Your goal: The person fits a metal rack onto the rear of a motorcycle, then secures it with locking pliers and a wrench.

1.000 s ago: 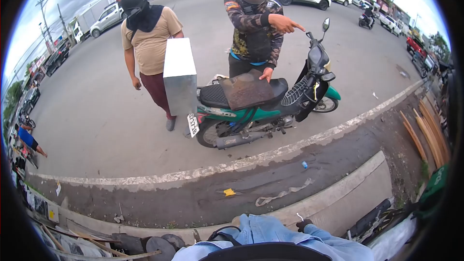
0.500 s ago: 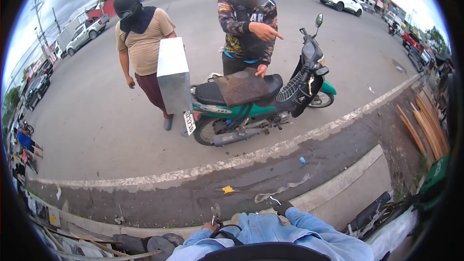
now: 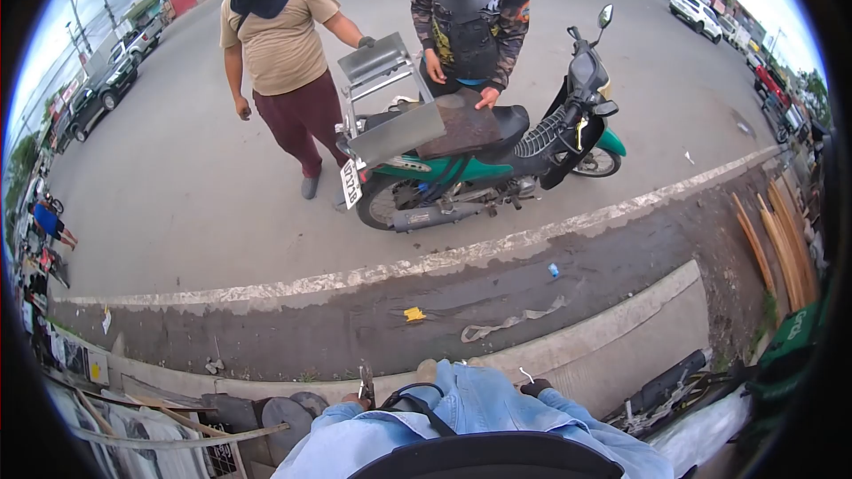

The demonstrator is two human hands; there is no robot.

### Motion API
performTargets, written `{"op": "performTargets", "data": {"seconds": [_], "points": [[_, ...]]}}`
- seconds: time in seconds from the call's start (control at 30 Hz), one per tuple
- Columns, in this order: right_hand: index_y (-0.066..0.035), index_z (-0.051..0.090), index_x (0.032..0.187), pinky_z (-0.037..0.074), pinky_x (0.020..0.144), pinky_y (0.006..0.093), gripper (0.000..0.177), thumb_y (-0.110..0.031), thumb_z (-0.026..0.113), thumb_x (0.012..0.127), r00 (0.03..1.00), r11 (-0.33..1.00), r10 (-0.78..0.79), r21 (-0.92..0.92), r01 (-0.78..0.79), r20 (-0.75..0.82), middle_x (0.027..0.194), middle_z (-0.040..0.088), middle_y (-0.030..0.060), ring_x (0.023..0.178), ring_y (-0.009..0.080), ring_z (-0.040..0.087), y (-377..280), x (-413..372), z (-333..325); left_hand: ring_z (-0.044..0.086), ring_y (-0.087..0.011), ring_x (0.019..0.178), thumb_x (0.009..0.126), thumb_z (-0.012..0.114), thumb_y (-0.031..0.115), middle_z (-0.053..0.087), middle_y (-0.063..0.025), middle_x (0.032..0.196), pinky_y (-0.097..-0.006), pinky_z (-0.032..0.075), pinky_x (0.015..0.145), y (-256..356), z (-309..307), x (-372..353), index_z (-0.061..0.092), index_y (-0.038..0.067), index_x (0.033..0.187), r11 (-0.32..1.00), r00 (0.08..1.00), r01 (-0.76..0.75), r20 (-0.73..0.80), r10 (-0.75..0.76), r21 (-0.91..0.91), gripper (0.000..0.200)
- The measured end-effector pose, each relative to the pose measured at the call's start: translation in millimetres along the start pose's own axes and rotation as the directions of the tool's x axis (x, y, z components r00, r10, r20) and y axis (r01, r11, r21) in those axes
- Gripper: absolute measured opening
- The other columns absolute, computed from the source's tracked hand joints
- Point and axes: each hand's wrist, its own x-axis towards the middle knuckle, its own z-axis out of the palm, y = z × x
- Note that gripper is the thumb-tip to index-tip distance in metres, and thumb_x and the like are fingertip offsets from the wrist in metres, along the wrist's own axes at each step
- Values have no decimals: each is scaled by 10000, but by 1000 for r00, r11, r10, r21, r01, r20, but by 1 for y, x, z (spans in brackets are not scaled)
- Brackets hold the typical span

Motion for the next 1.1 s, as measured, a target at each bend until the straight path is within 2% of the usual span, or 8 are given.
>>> {"op": "performTargets", "data": {"seconds": [0.1, 0.2, 0.23, 0.3, 0.43, 0.5, 0.6, 1.1], "points": [[-76, 680, 906, 502, 770, 393, 366, -387, 572, 746, 998, 998, -65, -4, 65, 16, 952, 668, 164, 882, 305, 644, -12, 14, -4, 587, -341, 1032, 766, 614, 424, 631, -167, 1077, -402, 458, 890, 7, 5, 1, 648, 101, 1074, 997, 997, -73, -25, 74, 15, 447], [-46, 683, 852, 507, 600, 356, 353, -367, 595, 732, 865, 833, -498, -248, 495, 53, 736, 682, 116, 640, 237, 645, -19, 47, -5, 589, -345, 1017, 780, 607, 430, 634, -167, 1067, -411, 457, 879, 34, 0, -18, 647, 104, 1068, 992, 992, -124, -27, 124, -12, 437], [-46, 683, 852, 507, 600, 356, 353, -367, 595, 732, 864, 829, -500, -255, 497, 60, 736, 682, 116, 640, 237, 645, -31, 36, -13, 590, -346, 1012, 785, 606, 433, 635, -168, 1062, -413, 457, 875, 41, -1, -20, 645, 104, 1069, 991, 992, -130, -3, 130, -8, 436], [-50, 663, 893, 519, 692, 376, 334, -332, 588, 731, 995, 966, -103, 237, 100, 3, 786, 683, 142, 724, 260, 668, -73, -1, -38, 590, -346, 1010, 789, 604, 434, 636, -166, 1059, -413, 457, 872, 50, 0, -25, 644, 106, 1070, 983, 983, -182, 9, 182, -6, 434], [-26, 666, 863, 520, 667, 361, 322, -307, 579, 731, 990, 959, -138, 247, 141, -28, 718, 674, 139, 663, 235, 665, -95, -8, -52, 589, -343, 1010, 794, 598, 438, 635, -165, 1058, -412, 458, 867, 62, 4, -30, 638, 107, 1076, 968, 969, -248, 3, 248, -43, 437], [-37, 671, 857, 520, 667, 356, 318, -312, 573, 730, 981, 959, -193, 209, 191, -13, 715, 676, 129, 658, 233, 665, -85, 18, -42, 590, -340, 1011, 792, 602, 435, 635, -164, 1060, -412, 458, 868, 56, 12, -20, 637, 108, 1078, 966, 966, -259, 16, 259, -11, 436], [-103, 663, 876, 506, 729, 383, 203, -252, 602, 754, 934, 919, -349, -168, 357, 76, 811, 687, 74, 789, 256, 657, -81, 22, -41, 592, -333, 1014, 787, 612, 425, 635, -162, 1065, -410, 457, 872, 53, 8, -26, 637, 111, 1083, 979, 978, -202, 45, 202, -6, 433], [-186, 659, 936, 505, 791, 389, 225, -273, 673, 729, 892, 767, -402, -455, 452, 207, 944, 667, 68, 899, 284, 634, -40, 50, -25, 568, -337, 1060, 811, 591, 405, 615, -156, 1120, -409, 438, 909, 48, -3, -15, 633, 113, 1104, 997, 993, -72, 90, 73, -12, 416]]}}
